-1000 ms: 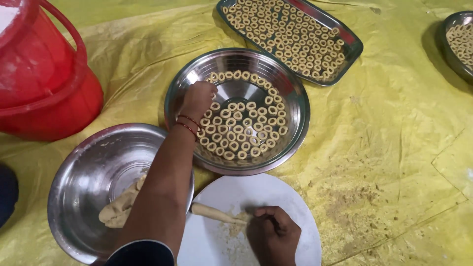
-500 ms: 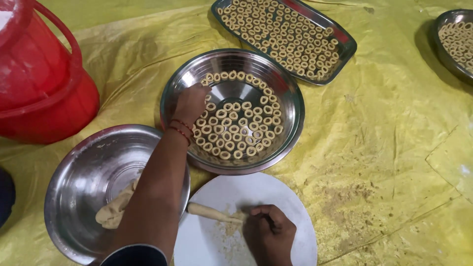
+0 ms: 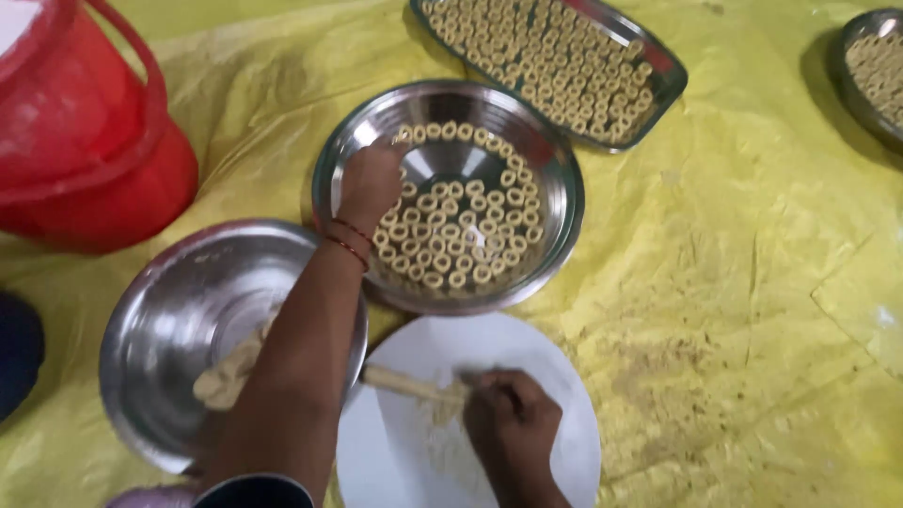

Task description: The person rolls small pieces of dough into thin ropes on a white plate, then joins the ends to form rings. The finished rings are placed into a metal bowl. The process is repeated continuously with dough from a nearby bowl.

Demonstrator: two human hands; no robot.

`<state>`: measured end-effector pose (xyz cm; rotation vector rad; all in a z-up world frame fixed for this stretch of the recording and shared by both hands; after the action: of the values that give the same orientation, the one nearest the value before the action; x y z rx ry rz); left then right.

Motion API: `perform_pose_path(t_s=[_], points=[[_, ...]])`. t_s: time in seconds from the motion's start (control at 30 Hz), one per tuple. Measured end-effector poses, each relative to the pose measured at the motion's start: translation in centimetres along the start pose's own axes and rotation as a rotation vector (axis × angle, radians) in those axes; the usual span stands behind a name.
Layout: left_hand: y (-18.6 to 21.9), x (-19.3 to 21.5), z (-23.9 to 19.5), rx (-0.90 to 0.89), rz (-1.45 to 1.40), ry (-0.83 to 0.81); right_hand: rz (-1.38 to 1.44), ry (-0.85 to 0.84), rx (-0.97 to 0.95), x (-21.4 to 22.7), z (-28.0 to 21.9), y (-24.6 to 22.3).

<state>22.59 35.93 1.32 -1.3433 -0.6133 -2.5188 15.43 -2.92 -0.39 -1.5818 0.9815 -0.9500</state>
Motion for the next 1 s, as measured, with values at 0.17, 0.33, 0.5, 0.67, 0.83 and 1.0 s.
perform_pose_path(t_s=[0.17,0.33,0.5,0.67,0.83,1.0], points=[[10.1,4.3,-6.2,0.271,-0.254,0.153,0.217,-0.086,0.186,0.4,1.4,0.2],[17.3,11.6,-19.9,0.124,-0.200,-0.006,0.555,0.022,0.071,3.2,4.4,0.5],[16.4,14.7,-24.6,-0.096,0.028,0.076,0.701,0.058,0.062,5.7,4.9,-1.1],[15.7,13.5,-25.4,-0.068,0.007,-0.100,0.663,0.009,0.080,5.7,3.6,-2.5],[17.9,13.7,-28.2,-0.085,-0.040,-0.136,0.427,-0.189,0.158,4.4,2.8,-3.2],[19.6,14.9,-30.7,-0.097,-0.039,0.064,-0.582,-0.435,0.517,2.4,1.7,-3.4]])
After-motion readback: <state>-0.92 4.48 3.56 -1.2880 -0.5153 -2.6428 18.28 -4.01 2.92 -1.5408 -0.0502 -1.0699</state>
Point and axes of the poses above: each hand's wrist, its own z-axis towards the middle knuckle, its own x-axis out of the back of the hand, y = z × x, the point moved 2 cm from there along z, towards the middle knuckle, and after that the axes turned 7 degrees about z, right-handed, at the moved point
